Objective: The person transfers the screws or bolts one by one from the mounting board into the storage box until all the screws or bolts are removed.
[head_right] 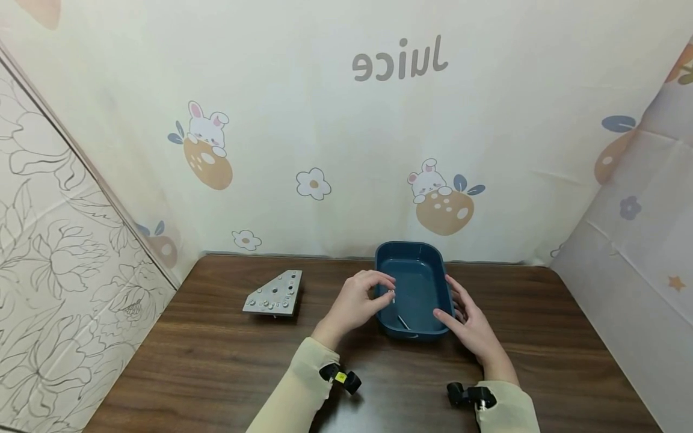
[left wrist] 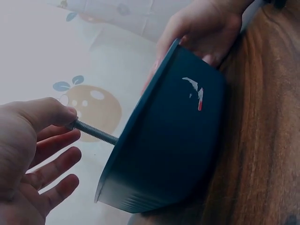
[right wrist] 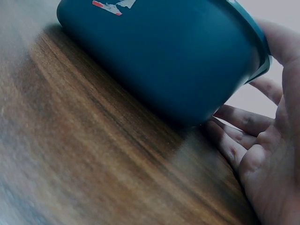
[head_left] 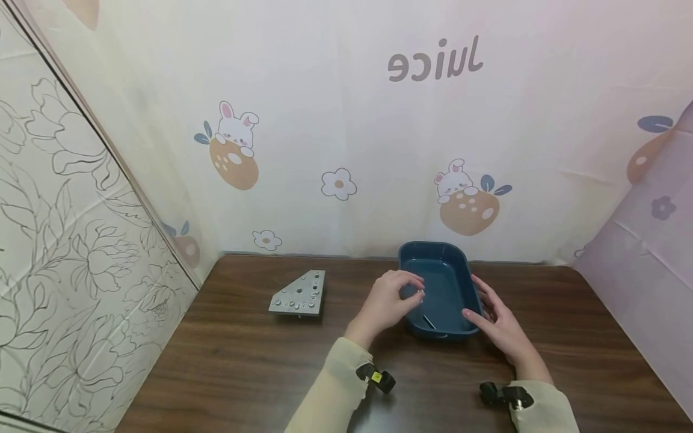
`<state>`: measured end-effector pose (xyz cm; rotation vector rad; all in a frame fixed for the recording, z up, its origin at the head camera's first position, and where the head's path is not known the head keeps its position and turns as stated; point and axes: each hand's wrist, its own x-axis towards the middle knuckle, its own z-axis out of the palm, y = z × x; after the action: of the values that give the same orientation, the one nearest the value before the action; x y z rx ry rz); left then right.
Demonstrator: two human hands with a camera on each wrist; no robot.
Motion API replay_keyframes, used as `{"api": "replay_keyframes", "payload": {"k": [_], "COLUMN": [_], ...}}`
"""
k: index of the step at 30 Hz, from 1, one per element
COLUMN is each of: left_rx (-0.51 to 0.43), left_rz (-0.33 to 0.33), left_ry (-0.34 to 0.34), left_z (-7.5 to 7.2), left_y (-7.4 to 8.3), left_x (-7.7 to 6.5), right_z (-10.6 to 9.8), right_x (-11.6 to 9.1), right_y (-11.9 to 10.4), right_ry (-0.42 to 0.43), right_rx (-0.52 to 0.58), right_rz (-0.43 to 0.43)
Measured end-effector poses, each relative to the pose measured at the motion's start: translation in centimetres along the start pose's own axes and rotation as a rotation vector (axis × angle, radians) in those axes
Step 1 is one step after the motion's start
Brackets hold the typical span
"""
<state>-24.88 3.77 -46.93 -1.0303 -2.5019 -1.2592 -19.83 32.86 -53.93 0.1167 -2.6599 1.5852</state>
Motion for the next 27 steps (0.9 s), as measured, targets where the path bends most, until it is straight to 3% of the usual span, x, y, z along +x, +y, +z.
{"api": "replay_keyframes", "payload": {"k": [8,27], "left_rx": [0.031,0.043], "left_rz": [-0.018,-0.013], "left_ry": [-0.029,-0.067], "left_z": [0.06,0.56], "left_y": [0.30,0.18], "left_x": [-0.01,-0.17], "right_z": [-0.01,0.10], "right_x": [-0.04,-0.17], "right_y": [-0.08,-0.24], "right_ry": [0.002,0.004], "right_rx": [-0.056,-0.008], "right_rz": [-0.011,-0.010]}}
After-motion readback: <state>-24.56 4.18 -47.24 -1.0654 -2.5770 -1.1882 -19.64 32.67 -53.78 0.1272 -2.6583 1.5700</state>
